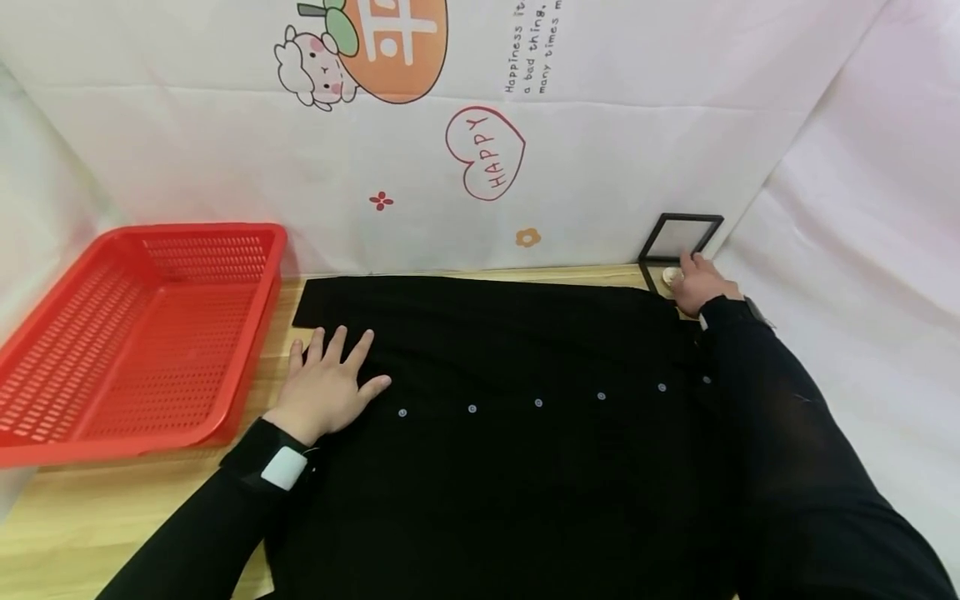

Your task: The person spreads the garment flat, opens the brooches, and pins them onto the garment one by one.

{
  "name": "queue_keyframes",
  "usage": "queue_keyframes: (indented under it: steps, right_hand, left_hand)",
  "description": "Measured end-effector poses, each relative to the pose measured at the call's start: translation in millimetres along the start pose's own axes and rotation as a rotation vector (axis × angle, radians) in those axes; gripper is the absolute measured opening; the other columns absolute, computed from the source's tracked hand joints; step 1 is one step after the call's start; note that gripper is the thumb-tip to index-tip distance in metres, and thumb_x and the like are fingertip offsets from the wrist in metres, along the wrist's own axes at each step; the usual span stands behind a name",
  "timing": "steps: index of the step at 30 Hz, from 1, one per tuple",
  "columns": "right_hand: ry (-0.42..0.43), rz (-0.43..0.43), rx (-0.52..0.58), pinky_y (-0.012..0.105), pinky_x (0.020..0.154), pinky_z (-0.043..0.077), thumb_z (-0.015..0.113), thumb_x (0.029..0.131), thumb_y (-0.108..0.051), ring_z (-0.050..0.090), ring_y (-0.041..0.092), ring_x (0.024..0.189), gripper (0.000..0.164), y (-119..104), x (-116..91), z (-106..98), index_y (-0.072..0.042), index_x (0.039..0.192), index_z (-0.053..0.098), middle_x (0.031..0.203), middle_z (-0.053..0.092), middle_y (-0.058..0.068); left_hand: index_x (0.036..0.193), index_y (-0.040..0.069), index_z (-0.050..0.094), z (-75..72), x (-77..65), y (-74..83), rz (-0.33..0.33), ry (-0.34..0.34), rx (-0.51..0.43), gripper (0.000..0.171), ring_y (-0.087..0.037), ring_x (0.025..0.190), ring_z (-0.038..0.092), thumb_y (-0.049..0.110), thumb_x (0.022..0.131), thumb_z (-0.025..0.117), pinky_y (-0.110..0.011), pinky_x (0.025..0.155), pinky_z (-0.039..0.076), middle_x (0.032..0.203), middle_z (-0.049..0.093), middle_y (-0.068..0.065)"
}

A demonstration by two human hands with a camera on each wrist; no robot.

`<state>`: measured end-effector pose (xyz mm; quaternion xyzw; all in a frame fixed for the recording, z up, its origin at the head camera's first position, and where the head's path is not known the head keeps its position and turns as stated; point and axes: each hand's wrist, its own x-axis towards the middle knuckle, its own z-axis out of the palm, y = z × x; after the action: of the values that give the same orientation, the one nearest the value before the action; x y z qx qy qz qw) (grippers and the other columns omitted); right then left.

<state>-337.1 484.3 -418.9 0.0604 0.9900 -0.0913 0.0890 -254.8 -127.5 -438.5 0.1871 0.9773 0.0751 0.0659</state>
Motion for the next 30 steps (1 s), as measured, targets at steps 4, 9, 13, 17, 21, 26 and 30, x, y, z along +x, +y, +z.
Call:
queue_keyframes:
  steps: [4, 9, 13, 17, 21, 26, 30]
  right_hand:
    - [-0.05, 0.0, 0.004, 0.06, 0.098, 0.033, 0.031, 0.105, -0.02, 0.038, 0.052, 0.121, 0.053, 1, 3, 3, 0.019, 0.141, 0.026, 0.137, 0.031, 0.041]
    - [-0.034, 0.027, 0.031, 0.053, 0.083, 0.041, 0.039, 0.103, -0.016, 0.049, 0.044, 0.094, 0.041, 1, 2, 5, 0.019, 0.125, 0.04, 0.116, 0.045, 0.037]
    - [0.002, 0.031, 0.002, 0.054, 0.08, 0.043, 0.042, 0.101, -0.015, 0.052, 0.045, 0.09, 0.042, -4, -1, 2, 0.02, 0.124, 0.038, 0.109, 0.048, 0.037]
    - [0.049, 0.018, 0.009, 0.055, 0.078, 0.044, 0.044, 0.101, -0.013, 0.055, 0.045, 0.087, 0.036, -10, -7, 0, 0.017, 0.12, 0.041, 0.103, 0.053, 0.036]
    - [0.149, 0.013, 0.044, 0.058, 0.078, 0.044, 0.038, 0.104, -0.011, 0.056, 0.05, 0.09, 0.035, -11, -12, 0, 0.016, 0.125, 0.045, 0.108, 0.055, 0.038]
    - [0.378, 0.032, 0.157, 0.061, 0.087, 0.041, 0.033, 0.108, -0.014, 0.053, 0.054, 0.102, 0.039, -21, -14, -2, 0.014, 0.129, 0.051, 0.119, 0.054, 0.037]
    - [0.427, 0.017, 0.268, 0.06, 0.09, 0.04, 0.034, 0.109, -0.023, 0.052, 0.051, 0.108, 0.045, -36, -14, -4, 0.01, 0.13, 0.055, 0.123, 0.055, 0.035]
  left_hand:
    - [0.161, 0.018, 0.017, 0.2, 0.6, 1.9, 0.001, 0.003, -0.003, 0.077, -0.052, 0.144, 0.004, 0.062, 0.101, 0.039, -0.067, 0.11, -0.004, 0.16, 0.016, -0.027]
    - [0.161, 0.018, 0.013, 0.2, 1.7, 4.6, 0.004, -0.009, -0.001, 0.078, -0.052, 0.144, 0.006, 0.06, 0.101, 0.04, -0.067, 0.11, -0.003, 0.16, 0.016, -0.027]
    - [0.162, 0.018, 0.013, 0.5, -0.7, 5.1, 0.009, -0.004, 0.001, 0.078, -0.052, 0.144, 0.007, 0.059, 0.102, 0.042, -0.068, 0.109, -0.002, 0.16, 0.016, -0.027]
    - [0.161, 0.018, 0.014, 0.2, -3.0, 5.4, 0.009, 0.004, 0.002, 0.078, -0.051, 0.144, 0.007, 0.058, 0.101, 0.044, -0.068, 0.11, -0.002, 0.16, 0.017, -0.027]
    - [0.161, 0.018, 0.015, -0.6, -5.3, 6.5, 0.012, 0.015, 0.005, 0.078, -0.051, 0.145, 0.007, 0.057, 0.101, 0.045, -0.067, 0.11, -0.001, 0.16, 0.017, -0.026]
    - [0.161, 0.018, 0.016, -4.5, -6.9, 8.8, 0.025, 0.048, 0.002, 0.077, -0.052, 0.144, 0.008, 0.056, 0.101, 0.046, -0.067, 0.11, 0.001, 0.16, 0.019, -0.026]
    - [0.161, 0.017, 0.018, -7.5, -6.0, 10.9, 0.027, 0.071, -0.006, 0.076, -0.053, 0.143, 0.011, 0.054, 0.101, 0.048, -0.068, 0.11, 0.003, 0.158, 0.021, -0.027]
